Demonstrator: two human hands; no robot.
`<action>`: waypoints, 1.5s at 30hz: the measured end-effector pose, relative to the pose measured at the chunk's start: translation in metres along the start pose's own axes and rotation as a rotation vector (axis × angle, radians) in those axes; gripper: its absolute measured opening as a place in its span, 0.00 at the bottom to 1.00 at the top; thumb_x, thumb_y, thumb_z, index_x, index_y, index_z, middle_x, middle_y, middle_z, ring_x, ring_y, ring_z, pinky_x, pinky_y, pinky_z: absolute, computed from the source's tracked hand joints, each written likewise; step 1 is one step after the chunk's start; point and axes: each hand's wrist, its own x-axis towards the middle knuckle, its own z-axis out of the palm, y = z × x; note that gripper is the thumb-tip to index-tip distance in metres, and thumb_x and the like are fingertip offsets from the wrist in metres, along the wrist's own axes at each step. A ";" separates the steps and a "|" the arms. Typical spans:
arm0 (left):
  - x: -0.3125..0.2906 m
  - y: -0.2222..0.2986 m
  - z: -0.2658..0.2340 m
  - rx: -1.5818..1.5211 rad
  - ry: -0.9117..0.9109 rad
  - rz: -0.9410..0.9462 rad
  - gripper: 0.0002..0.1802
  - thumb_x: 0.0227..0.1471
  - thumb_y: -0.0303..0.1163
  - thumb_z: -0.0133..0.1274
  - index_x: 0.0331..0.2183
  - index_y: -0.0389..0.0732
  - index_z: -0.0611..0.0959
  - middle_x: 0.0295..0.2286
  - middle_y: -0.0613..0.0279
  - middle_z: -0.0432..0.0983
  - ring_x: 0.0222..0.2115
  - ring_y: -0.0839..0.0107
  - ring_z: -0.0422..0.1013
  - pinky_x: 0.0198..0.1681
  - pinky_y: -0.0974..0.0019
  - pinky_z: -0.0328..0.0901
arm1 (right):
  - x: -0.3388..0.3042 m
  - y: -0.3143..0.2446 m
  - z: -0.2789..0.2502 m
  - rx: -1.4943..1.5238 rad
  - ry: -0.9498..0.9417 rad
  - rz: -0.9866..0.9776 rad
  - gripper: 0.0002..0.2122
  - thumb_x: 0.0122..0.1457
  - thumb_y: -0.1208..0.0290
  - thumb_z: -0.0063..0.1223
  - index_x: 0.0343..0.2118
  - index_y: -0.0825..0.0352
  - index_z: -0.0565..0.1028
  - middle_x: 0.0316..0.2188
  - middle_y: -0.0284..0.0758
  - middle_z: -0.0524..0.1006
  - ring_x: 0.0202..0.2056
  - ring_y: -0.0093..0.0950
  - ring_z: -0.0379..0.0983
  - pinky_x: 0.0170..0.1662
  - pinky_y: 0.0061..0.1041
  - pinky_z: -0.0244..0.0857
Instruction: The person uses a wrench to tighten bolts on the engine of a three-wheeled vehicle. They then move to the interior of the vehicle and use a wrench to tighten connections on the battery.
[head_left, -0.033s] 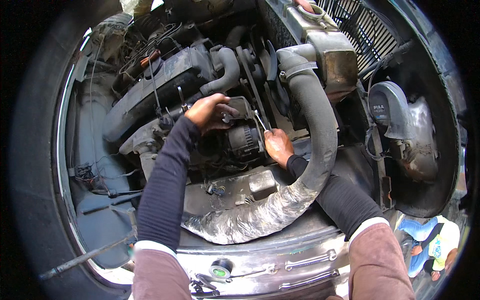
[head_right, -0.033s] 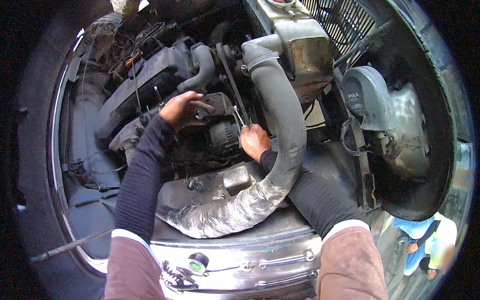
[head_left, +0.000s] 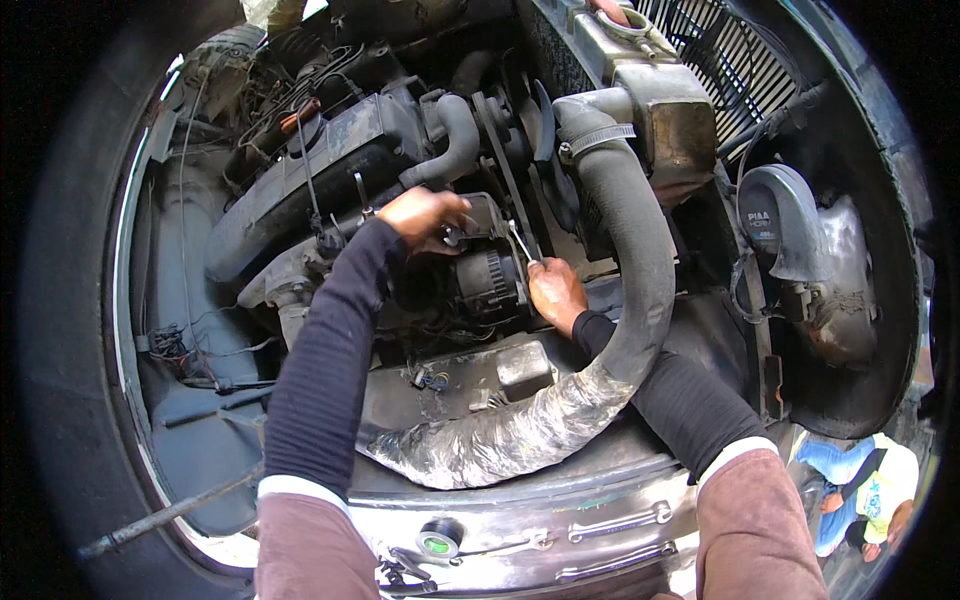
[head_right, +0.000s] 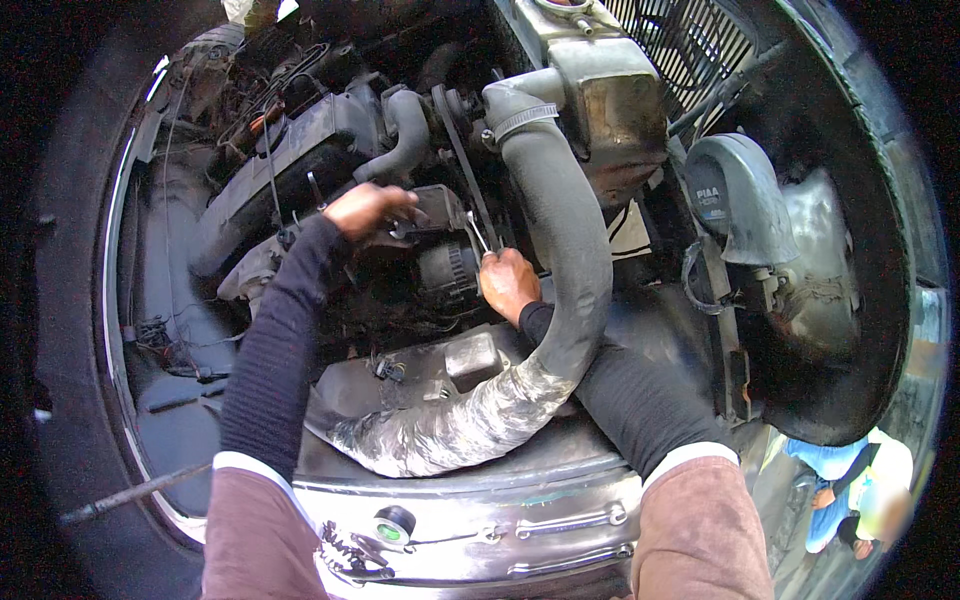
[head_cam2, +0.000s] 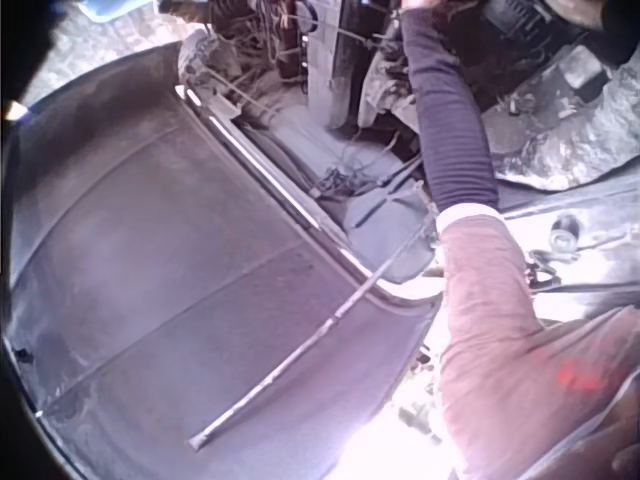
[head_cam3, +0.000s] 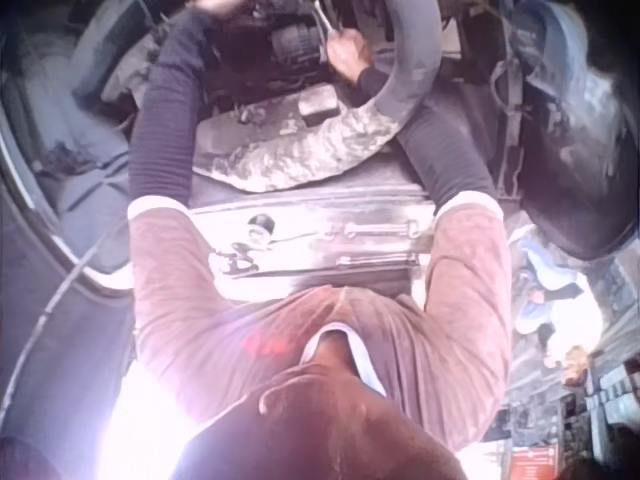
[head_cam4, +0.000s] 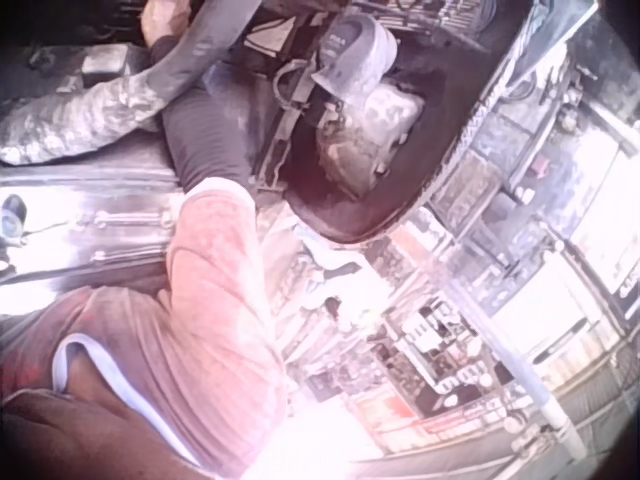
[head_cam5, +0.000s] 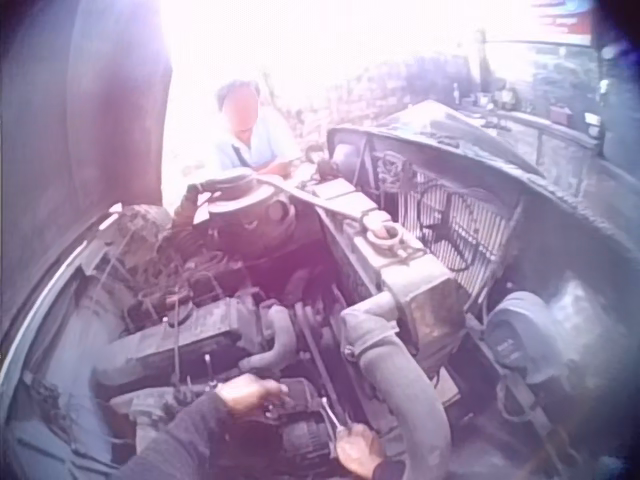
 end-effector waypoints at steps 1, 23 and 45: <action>0.013 0.017 0.012 0.414 0.002 0.051 0.19 0.53 0.41 0.58 0.39 0.36 0.84 0.37 0.53 0.81 0.38 0.58 0.76 0.42 0.57 0.72 | 0.003 0.008 -0.004 -0.001 0.028 0.021 0.22 0.61 0.56 0.42 0.35 0.76 0.77 0.39 0.61 0.76 0.46 0.58 0.72 0.51 0.48 0.64; 0.070 0.018 0.027 1.055 -0.516 -0.118 0.21 0.54 0.26 0.49 0.49 0.49 0.83 0.27 0.65 0.79 0.23 0.72 0.76 0.25 0.63 0.75 | -0.004 -0.004 -0.019 -0.041 -0.034 -0.167 0.21 0.63 0.57 0.40 0.33 0.75 0.76 0.39 0.59 0.76 0.45 0.56 0.72 0.51 0.48 0.64; 0.050 -0.015 0.056 1.648 -0.159 0.290 0.18 0.43 0.28 0.58 0.41 0.50 0.86 0.35 0.60 0.83 0.39 0.57 0.78 0.43 0.59 0.72 | 0.013 0.004 0.002 -0.053 0.070 -0.012 0.20 0.62 0.58 0.42 0.32 0.72 0.80 0.38 0.54 0.79 0.44 0.52 0.76 0.49 0.44 0.69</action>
